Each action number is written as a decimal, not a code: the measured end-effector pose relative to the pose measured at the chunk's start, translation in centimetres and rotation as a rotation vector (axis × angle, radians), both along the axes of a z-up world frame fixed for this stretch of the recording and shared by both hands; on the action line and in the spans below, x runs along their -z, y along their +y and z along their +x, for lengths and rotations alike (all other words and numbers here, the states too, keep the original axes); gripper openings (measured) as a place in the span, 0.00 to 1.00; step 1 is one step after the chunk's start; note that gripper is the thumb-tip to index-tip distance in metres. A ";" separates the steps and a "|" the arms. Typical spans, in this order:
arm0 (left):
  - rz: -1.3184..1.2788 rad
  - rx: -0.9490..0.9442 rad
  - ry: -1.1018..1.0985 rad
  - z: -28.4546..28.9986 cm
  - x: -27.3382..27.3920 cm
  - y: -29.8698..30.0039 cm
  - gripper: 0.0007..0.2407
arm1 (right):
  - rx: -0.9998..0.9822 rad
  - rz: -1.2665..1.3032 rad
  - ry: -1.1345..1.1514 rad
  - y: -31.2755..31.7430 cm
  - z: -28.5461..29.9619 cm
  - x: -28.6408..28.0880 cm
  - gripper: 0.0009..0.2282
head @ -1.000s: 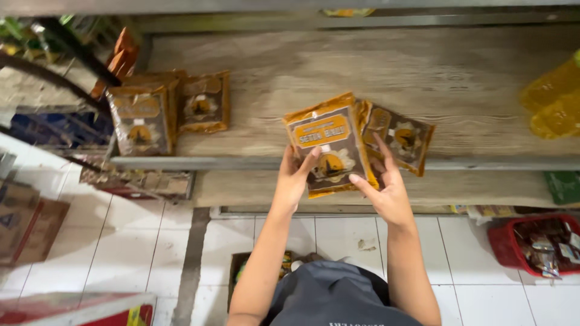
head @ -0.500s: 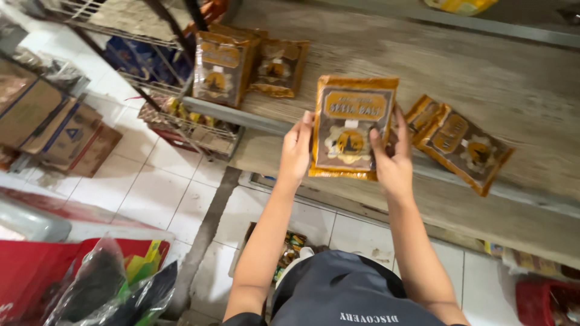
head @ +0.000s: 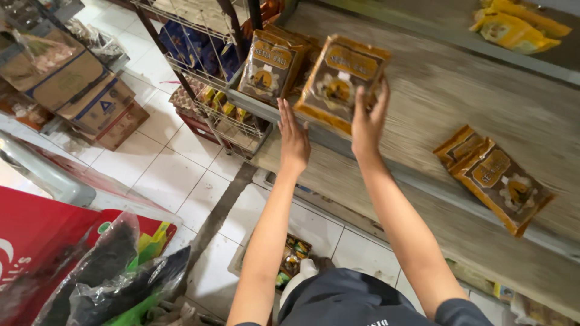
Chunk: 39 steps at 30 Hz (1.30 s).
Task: The person picks up coffee sachets from a box on the floor and places them on a shelf, and then takes dish soap pouches and arranges them on a higher shelf.
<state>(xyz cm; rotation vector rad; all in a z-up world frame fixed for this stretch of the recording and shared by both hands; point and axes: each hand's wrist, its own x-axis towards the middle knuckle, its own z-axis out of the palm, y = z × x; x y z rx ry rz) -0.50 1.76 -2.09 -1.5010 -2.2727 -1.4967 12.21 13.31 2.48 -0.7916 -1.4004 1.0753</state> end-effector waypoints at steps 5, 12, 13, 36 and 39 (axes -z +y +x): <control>-0.160 -0.042 0.094 -0.2 0.0 -0.2 0.31 | 0.001 0.094 -0.629 5.6 -3.7 6.3 0.35; -0.036 -0.018 0.030 0.1 -0.4 -0.3 0.30 | -0.126 0.685 -0.623 4.3 -3.5 5.9 0.31; -0.068 -0.022 0.035 0.1 -0.4 -0.3 0.29 | -0.156 0.699 -0.716 4.1 -4.0 5.5 0.29; -0.219 -0.033 0.062 0.0 -0.9 -0.2 0.28 | -0.059 0.407 -0.744 3.1 -7.7 4.9 0.24; -0.215 -0.054 0.100 -0.2 -0.6 -0.1 0.28 | -0.076 0.483 -0.617 3.4 -7.9 5.7 0.23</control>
